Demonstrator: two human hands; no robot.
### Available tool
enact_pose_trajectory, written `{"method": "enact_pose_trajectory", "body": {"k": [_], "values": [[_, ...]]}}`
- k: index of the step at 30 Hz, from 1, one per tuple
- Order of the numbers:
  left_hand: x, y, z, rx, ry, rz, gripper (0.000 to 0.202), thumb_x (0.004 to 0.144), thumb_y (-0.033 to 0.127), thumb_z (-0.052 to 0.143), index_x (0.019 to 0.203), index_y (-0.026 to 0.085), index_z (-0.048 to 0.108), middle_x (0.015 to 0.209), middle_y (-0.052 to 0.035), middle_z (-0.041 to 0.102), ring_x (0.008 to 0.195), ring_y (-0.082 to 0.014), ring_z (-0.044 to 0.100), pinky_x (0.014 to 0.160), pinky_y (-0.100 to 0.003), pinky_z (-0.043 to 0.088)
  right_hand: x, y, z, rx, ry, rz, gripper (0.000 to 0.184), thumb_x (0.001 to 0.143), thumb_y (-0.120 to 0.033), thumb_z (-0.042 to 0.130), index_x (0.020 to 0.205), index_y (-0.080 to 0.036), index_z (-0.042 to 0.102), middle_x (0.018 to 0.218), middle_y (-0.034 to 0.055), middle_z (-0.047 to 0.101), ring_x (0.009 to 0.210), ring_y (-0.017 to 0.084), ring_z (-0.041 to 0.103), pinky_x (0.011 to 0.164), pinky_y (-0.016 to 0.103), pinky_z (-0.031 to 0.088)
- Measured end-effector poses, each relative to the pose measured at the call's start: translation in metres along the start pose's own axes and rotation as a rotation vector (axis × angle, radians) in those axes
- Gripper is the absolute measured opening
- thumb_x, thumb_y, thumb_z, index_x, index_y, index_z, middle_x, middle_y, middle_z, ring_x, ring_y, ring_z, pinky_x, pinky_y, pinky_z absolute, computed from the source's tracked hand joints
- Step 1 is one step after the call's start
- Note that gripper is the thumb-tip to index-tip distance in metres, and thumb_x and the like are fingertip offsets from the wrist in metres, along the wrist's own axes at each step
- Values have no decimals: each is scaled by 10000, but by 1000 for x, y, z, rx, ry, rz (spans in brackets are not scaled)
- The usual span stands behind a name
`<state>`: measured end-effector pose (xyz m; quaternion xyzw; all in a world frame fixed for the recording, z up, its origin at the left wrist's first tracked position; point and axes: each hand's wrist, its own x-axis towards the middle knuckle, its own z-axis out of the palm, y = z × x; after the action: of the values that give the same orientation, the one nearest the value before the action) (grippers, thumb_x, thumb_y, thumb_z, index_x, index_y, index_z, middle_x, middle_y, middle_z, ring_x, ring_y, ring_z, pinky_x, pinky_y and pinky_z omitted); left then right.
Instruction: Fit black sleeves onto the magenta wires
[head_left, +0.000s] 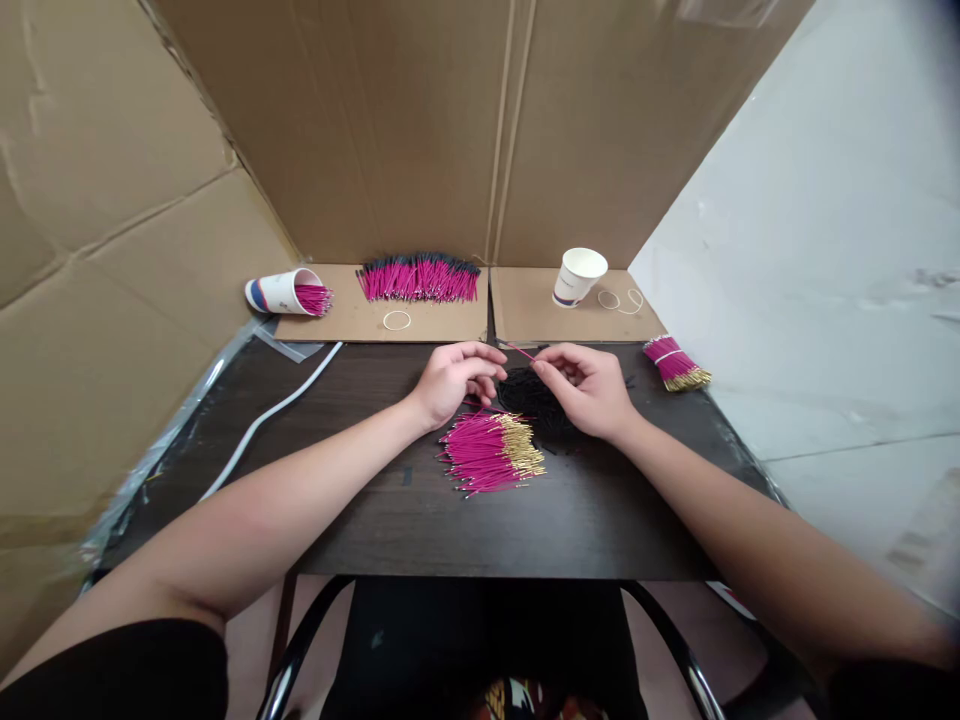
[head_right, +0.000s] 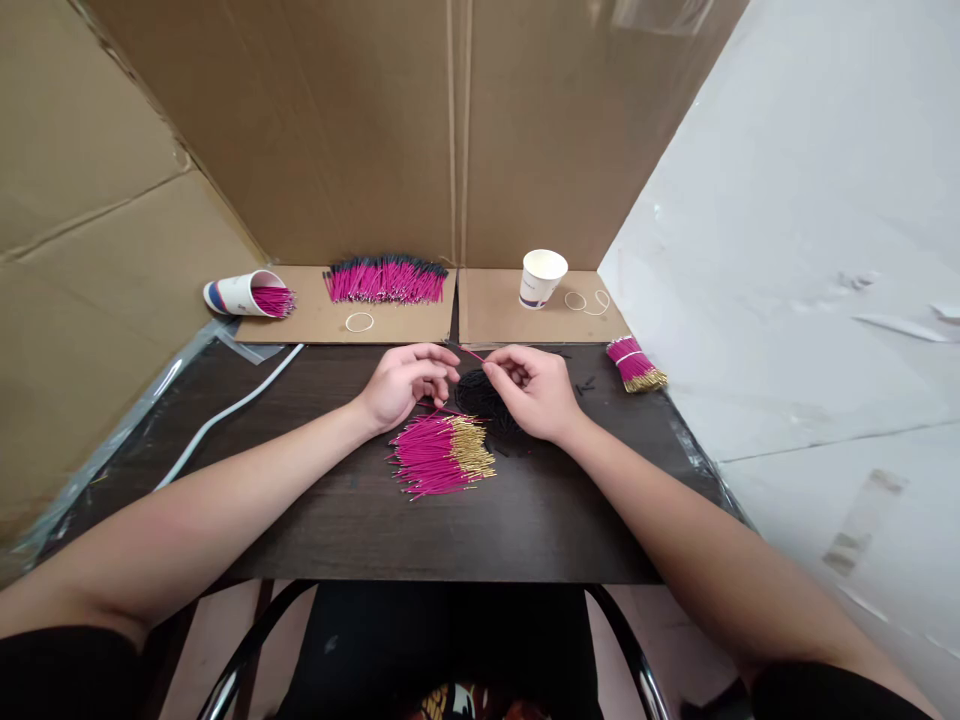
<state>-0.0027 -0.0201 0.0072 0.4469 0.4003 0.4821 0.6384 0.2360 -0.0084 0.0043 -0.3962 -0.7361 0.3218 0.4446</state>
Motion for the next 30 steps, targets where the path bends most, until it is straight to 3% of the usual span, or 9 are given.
{"method": "enact_pose_trajectory", "body": {"k": [6,11,15,24,28,30], "values": [[-3,-1,6,202,-36,93,398,805,422,927,1036,104,864,784,-69,779,618,-137,663,569,-274,587,0,-5,6,195,-19,69,306,955,-497,843,1019,-198,853,845,65,818,713,197,746,671,330,610],[-4,0,6,260,-40,122,411,809,506,959,947,126,886,783,-73,794,636,-122,647,638,-265,561,-2,-7,9,230,-57,100,335,941,-528,863,1005,-199,863,860,80,845,746,224,805,698,346,657],[-4,1,7,230,-15,124,466,774,522,990,999,128,883,826,-86,815,647,-130,654,655,-277,559,-3,-6,10,197,-70,94,323,945,-526,863,960,-204,869,833,79,846,724,224,807,670,332,649],[-4,3,11,257,-33,154,438,795,536,961,929,129,873,805,-77,799,656,-134,632,662,-278,537,-5,-7,14,172,-101,82,309,950,-521,850,960,-213,876,854,84,859,686,219,791,634,323,631],[-2,4,8,284,0,145,361,827,473,912,907,128,839,774,-63,774,661,-141,646,683,-282,543,-6,-9,12,104,-119,63,305,972,-518,821,960,-219,878,837,70,846,609,181,700,559,298,544],[1,7,0,364,88,136,297,869,439,838,870,144,806,726,-48,749,633,-152,643,668,-290,535,-6,-10,10,45,-109,36,299,990,-507,799,951,-219,871,783,49,815,549,153,610,513,288,468]]}}
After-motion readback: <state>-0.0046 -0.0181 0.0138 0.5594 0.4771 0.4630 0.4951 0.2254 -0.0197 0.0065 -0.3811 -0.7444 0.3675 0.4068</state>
